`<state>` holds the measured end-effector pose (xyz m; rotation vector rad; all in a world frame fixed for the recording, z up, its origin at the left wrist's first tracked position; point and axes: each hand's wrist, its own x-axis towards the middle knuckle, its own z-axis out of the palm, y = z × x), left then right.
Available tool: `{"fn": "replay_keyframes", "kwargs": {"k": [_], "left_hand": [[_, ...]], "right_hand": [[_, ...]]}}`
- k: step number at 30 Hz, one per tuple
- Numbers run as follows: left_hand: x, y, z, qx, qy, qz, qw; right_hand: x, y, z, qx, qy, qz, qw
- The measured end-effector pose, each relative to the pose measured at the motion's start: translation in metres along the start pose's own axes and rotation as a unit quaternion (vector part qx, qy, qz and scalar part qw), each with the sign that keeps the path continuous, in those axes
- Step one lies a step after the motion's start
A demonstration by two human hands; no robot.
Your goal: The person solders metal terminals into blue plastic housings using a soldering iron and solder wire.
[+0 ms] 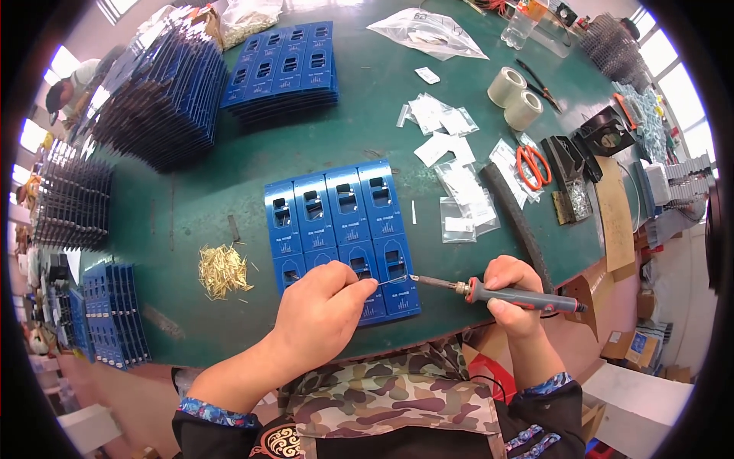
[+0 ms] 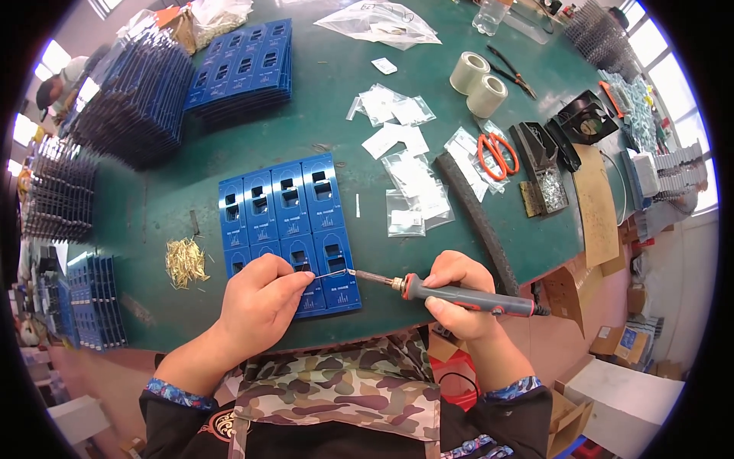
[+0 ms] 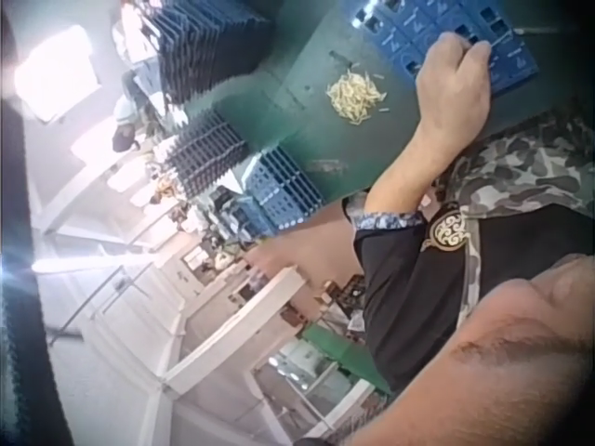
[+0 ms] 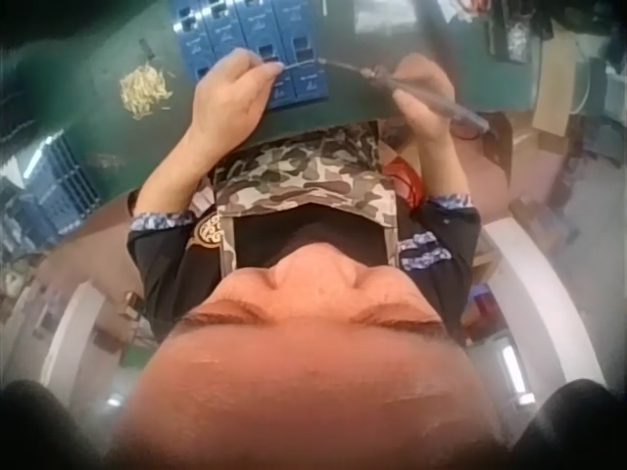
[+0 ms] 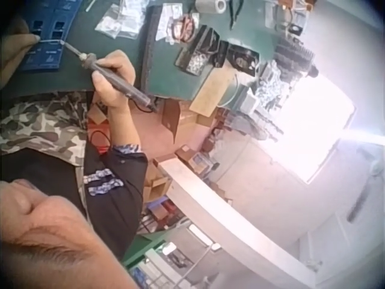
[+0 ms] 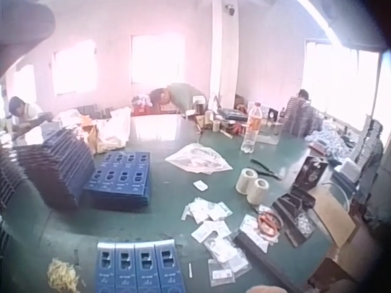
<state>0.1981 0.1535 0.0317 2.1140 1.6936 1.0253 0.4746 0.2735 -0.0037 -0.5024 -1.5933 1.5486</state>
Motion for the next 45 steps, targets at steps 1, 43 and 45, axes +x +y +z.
{"fn": "replay_keyframes", "kwargs": {"k": [1,43,45], "left_hand": [[0.0000,0.0000,0.0003,-0.001,0.000,0.000,1.000],[0.0011,0.0016,0.0039,0.009,0.007,0.003,1.000],[0.0017,0.0026,0.0036,0.009,0.006,0.000,1.000]], "right_hand": [[0.0006,-0.0006,0.0003,-0.007,-0.006,-0.006,1.000],[0.0021,-0.0014,0.0006,-0.065,-0.040,-0.045,0.996],[0.0019,-0.0023,0.0005,-0.065,-0.040,-0.045,0.996]]}}
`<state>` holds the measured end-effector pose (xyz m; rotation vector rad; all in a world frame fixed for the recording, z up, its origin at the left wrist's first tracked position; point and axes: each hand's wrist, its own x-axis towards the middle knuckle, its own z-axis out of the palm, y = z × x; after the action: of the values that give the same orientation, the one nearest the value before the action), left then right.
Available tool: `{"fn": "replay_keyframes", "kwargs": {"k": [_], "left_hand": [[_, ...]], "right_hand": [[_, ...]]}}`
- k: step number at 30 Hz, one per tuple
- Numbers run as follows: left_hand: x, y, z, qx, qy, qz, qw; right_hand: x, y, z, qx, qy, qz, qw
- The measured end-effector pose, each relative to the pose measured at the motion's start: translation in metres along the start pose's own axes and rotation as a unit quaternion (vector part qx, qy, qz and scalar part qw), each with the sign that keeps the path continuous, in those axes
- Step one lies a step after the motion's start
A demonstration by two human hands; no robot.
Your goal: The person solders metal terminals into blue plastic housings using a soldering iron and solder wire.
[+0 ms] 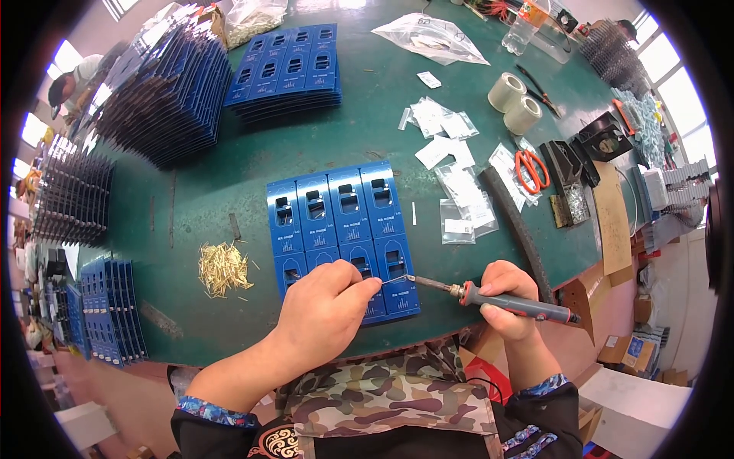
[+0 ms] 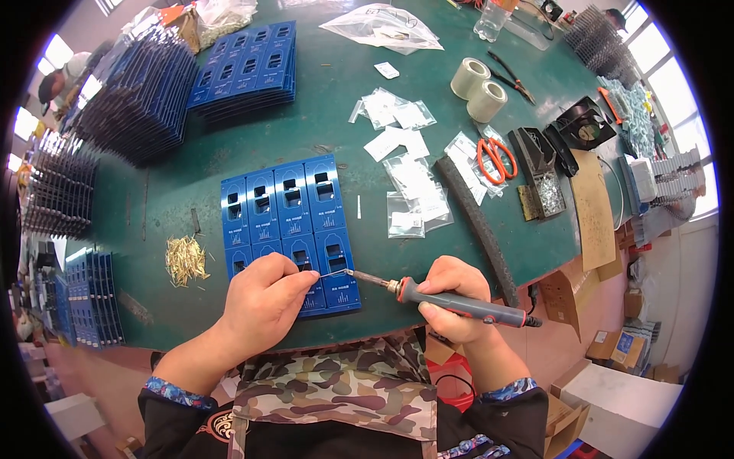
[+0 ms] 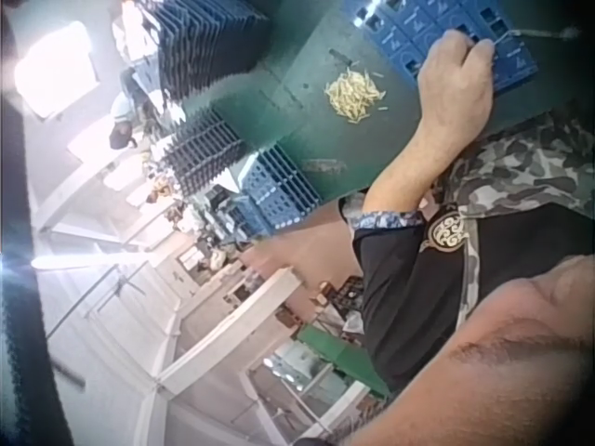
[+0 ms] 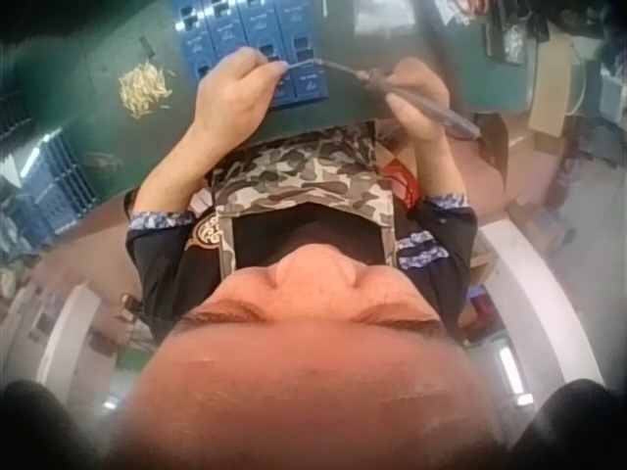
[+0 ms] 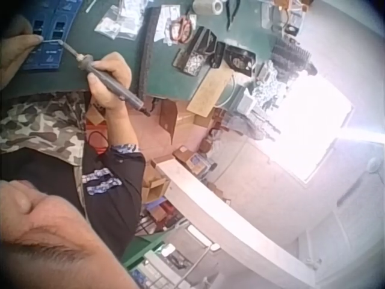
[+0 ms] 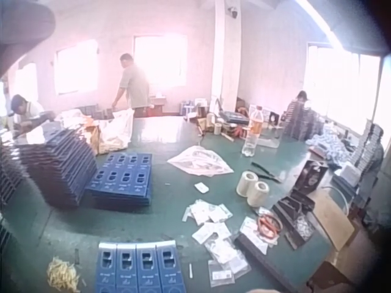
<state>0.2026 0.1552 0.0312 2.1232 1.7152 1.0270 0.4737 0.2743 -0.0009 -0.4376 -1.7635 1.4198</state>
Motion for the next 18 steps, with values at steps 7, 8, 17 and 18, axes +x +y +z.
{"fn": "replay_keyframes", "kwargs": {"k": [7,8,17,18], "left_hand": [[-0.0030,-0.0024,-0.0004,-0.003,0.001,-0.001,1.000],[-0.0029,-0.0023,-0.0003,-0.001,0.001,0.003,1.000],[-0.0022,-0.0022,0.0006,0.010,-0.006,0.006,1.000],[-0.0020,-0.0021,0.0006,0.011,-0.005,0.006,1.000]], "right_hand": [[0.0005,-0.0003,0.0007,0.000,0.000,0.002,1.000],[0.0007,-0.0004,0.0009,-0.003,-0.003,0.000,1.000],[0.0019,-0.0009,0.0002,-0.016,-0.015,-0.002,1.000],[0.0021,-0.0010,0.0002,-0.016,-0.015,-0.003,1.000]]}}
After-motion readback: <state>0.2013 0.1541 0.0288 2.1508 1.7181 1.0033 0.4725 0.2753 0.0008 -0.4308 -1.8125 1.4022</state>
